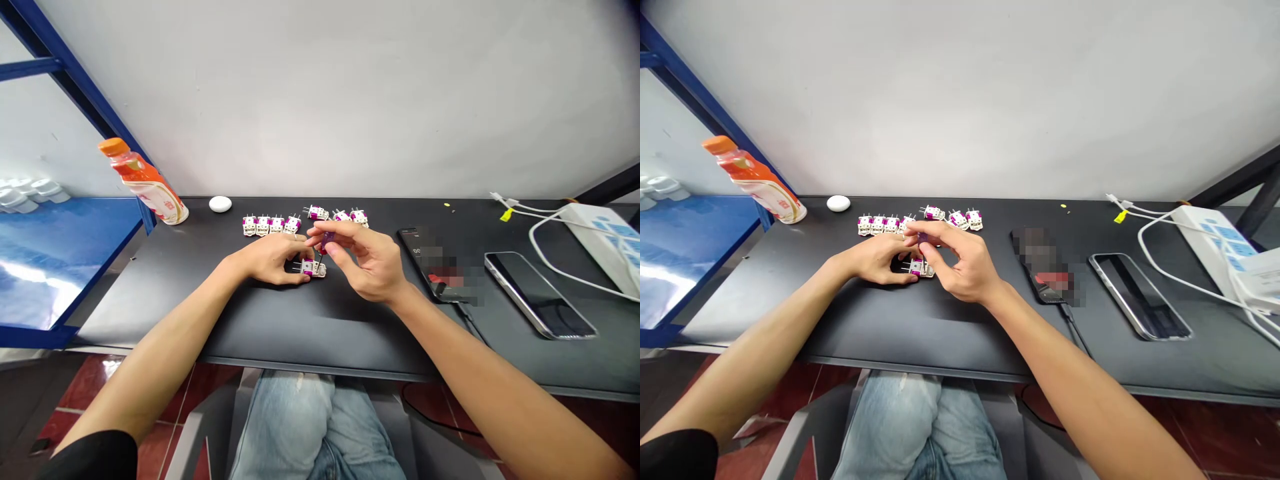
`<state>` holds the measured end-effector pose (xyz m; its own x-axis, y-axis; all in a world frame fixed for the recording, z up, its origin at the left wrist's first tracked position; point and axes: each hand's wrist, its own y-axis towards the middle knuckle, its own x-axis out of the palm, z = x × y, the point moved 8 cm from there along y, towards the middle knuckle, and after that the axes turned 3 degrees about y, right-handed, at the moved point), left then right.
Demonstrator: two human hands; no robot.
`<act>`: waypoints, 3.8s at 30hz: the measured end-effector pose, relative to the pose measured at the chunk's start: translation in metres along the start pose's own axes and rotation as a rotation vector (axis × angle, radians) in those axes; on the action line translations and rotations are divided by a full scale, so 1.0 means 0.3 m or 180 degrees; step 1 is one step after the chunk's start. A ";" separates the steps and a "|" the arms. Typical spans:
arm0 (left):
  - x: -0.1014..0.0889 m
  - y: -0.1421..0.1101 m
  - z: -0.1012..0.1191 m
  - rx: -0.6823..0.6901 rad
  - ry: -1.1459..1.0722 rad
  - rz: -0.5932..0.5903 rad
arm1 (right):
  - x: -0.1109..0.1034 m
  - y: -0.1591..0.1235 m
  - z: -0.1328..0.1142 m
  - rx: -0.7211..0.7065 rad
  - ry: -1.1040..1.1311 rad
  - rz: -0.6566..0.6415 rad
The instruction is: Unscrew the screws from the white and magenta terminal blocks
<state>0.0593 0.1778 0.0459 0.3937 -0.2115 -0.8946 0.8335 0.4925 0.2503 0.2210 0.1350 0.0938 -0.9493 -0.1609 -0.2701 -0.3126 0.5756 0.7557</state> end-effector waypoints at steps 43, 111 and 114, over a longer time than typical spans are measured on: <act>0.005 0.001 0.003 -0.0072 -0.0093 -0.0138 | -0.014 0.002 -0.012 -0.0058 -0.0146 0.0113; 0.008 0.027 0.026 -0.0085 -0.0798 0.0176 | -0.005 -0.004 0.007 0.0189 0.0110 0.0092; 0.007 0.025 0.025 -0.0045 -0.0839 0.0249 | -0.012 0.003 -0.006 0.0066 -0.0117 0.0138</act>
<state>0.0692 0.1746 0.0487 0.5454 -0.3839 -0.7451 0.7919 0.5273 0.3080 0.2241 0.1347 0.0967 -0.9599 -0.1062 -0.2593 -0.2700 0.5979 0.7547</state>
